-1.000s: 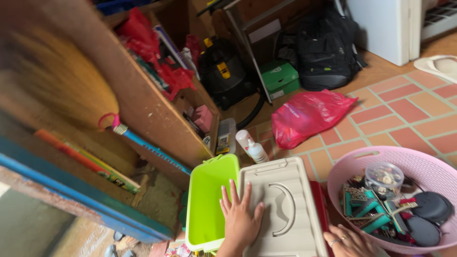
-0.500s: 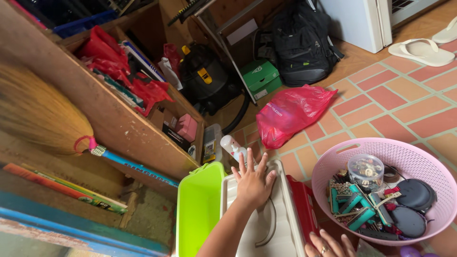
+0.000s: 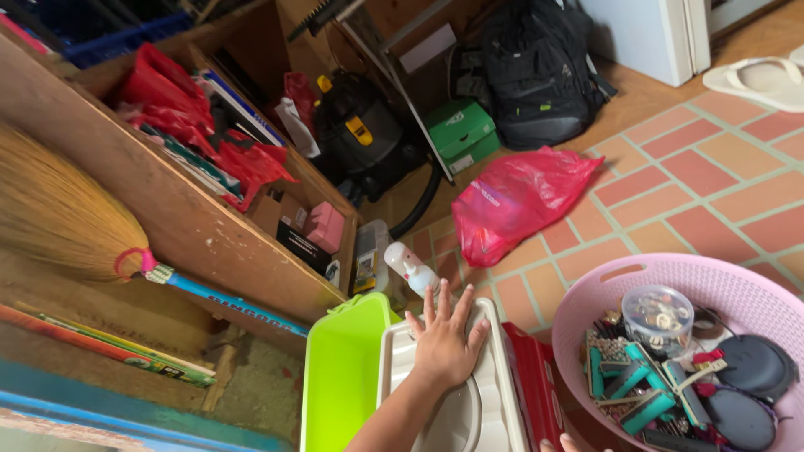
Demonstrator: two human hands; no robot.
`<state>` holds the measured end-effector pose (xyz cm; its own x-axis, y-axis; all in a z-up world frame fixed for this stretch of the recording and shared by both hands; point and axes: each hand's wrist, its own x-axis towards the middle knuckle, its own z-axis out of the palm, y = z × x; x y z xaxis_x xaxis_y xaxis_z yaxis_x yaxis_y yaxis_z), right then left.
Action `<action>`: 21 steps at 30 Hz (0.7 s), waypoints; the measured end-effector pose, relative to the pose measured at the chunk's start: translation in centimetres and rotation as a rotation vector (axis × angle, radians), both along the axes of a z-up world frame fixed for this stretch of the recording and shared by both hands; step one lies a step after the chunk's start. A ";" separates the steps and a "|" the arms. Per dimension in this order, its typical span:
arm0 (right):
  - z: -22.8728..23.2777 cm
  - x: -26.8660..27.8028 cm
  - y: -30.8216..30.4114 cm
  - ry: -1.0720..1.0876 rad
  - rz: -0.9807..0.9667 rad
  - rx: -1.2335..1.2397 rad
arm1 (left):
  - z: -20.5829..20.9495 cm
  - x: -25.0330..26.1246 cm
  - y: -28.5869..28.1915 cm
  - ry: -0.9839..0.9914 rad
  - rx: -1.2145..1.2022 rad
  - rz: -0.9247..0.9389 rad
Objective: The person sits on the floor and organizes various items, including a plastic container, a red stool, a small box, and a spray bottle. They open a blue jewelry box and handle several pieces of jewelry, such as necklaces and earrings, placing them into the box's compartments.
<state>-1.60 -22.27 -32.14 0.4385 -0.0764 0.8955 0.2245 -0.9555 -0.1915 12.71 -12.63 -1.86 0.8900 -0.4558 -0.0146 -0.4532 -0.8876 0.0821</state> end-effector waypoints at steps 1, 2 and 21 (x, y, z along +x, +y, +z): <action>-0.3 -0.2 0.2 0.010 0.007 0.007 | -0.1 0.0 0.0 0.001 0.007 -0.001; -0.4 -0.6 0.6 0.019 0.007 0.019 | -0.1 0.0 0.0 -0.002 0.010 -0.001; 2.4 5.1 -1.7 0.448 0.305 0.350 | -0.1 -0.4 0.6 -0.029 -0.235 -0.034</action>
